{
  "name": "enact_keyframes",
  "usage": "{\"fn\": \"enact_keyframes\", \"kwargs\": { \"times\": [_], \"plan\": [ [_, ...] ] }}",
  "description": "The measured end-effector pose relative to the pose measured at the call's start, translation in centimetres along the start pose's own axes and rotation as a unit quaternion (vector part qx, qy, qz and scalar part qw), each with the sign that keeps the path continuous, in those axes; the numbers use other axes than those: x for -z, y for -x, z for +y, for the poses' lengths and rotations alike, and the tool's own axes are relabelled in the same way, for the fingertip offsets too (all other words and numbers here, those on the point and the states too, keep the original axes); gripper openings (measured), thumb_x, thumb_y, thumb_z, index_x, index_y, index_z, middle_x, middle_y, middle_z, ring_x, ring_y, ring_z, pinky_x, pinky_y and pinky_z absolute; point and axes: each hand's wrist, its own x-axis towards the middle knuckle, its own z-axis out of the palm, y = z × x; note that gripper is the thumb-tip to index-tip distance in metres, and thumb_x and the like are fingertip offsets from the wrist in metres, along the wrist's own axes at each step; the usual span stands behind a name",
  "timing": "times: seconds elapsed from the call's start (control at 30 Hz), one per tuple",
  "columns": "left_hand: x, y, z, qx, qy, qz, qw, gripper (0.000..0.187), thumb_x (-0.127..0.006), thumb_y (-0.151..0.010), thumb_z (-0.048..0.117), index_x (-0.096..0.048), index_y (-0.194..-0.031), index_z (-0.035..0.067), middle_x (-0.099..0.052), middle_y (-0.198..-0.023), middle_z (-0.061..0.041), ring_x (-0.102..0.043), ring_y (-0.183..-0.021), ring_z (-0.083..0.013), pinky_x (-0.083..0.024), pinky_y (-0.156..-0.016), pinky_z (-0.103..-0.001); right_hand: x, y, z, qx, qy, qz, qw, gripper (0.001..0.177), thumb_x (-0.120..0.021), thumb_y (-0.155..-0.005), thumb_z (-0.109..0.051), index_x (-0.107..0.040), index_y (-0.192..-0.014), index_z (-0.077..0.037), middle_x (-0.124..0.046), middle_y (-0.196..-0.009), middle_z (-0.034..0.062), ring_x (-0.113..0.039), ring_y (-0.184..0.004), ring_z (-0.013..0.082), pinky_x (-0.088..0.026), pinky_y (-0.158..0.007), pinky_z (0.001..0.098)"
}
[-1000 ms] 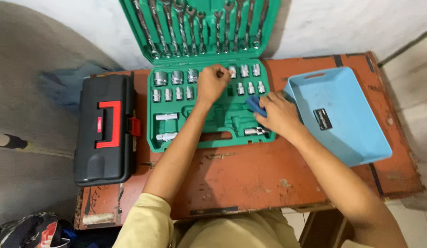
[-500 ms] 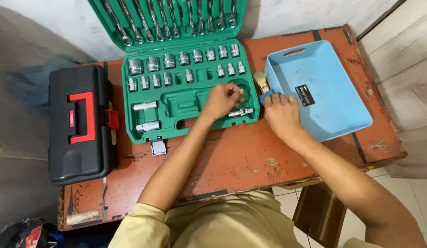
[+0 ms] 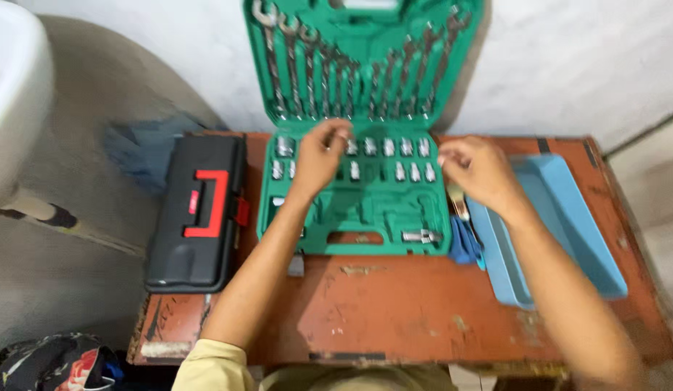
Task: The person opens a green socket wrench set, wipes wrenches and sockets with a blue cloth, and removes some pieces. They then open a black toolbox, take out screwdrivers, pliers, scissors and small metal parts, wipe a screwdriver, and arrange the tools and parts on a blue tray and inside the toolbox lid.
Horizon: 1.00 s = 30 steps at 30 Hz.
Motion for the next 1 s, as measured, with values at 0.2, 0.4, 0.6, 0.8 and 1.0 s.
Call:
{"fn": "enact_keyframes", "kwargs": {
  "times": [0.2, 0.4, 0.6, 0.8, 1.0],
  "plan": [
    [9.9, -7.9, -3.7, -0.098, -0.122, 0.248, 0.956, 0.044, -0.048, -0.107, 0.010, -0.046, -0.150, 0.002, -0.059, -0.145, -0.020, -0.060, -0.133, -0.0292, -0.048, -0.110, -0.038, -4.1, -12.6, 5.0, 0.040, -0.097, 0.289, 0.952, 0.047, -0.072, -0.097, -0.007, -0.057, -0.141, 0.002, -0.063, -0.133, 0.0200, -0.065, -0.118, 0.0291, -0.054, -0.088, 0.0374],
    [11.3, -11.3, -8.9, -0.045, -0.108, 0.233, 0.965, 0.049, -0.051, -0.108, 0.018, -0.040, -0.152, -0.001, -0.053, -0.148, -0.025, -0.053, -0.137, -0.0351, -0.041, -0.111, -0.040, -7.2, -15.7, 7.0, 0.009, -0.083, 0.315, 0.945, 0.054, -0.069, -0.094, 0.002, -0.053, -0.145, 0.004, -0.063, -0.130, 0.0235, -0.063, -0.118, 0.0349, -0.048, -0.099, 0.0422],
    [10.8, -10.6, -9.4, -0.008, -0.115, 0.204, 0.972, 0.045, -0.045, -0.105, 0.026, -0.062, -0.136, -0.001, -0.073, -0.119, -0.018, -0.068, -0.112, -0.0271, -0.051, -0.098, -0.038, -6.6, -13.6, 6.9, 0.002, -0.182, 0.287, 0.940, 0.040, -0.055, -0.109, -0.018, -0.056, -0.144, 0.001, -0.070, -0.121, 0.0150, -0.067, -0.108, 0.0246, -0.051, -0.095, 0.0367],
    [11.3, -10.1, -6.3, 0.105, 0.026, 0.201, 0.973, 0.067, -0.039, -0.115, 0.048, -0.075, -0.113, -0.008, -0.070, -0.089, -0.012, -0.056, -0.084, -0.0176, -0.048, -0.075, -0.037, -4.8, -12.7, 7.4, -0.101, -0.341, 0.221, 0.908, 0.077, -0.034, -0.106, -0.063, -0.056, -0.145, 0.000, -0.065, -0.143, 0.0148, -0.063, -0.131, 0.0282, -0.050, -0.103, 0.0399],
    [11.7, -6.2, 0.8, 0.133, 0.059, 0.124, 0.982, 0.084, -0.025, -0.105, 0.066, -0.073, -0.126, 0.000, -0.073, -0.105, -0.004, -0.058, -0.098, -0.0146, -0.044, -0.082, -0.026, -2.2, -9.7, 4.7, -0.114, -0.429, 0.112, 0.889, 0.104, -0.019, -0.092, -0.081, -0.021, -0.163, -0.006, -0.027, -0.170, 0.0141, -0.024, -0.158, 0.0302, -0.022, -0.120, 0.0525]
  ]
}}
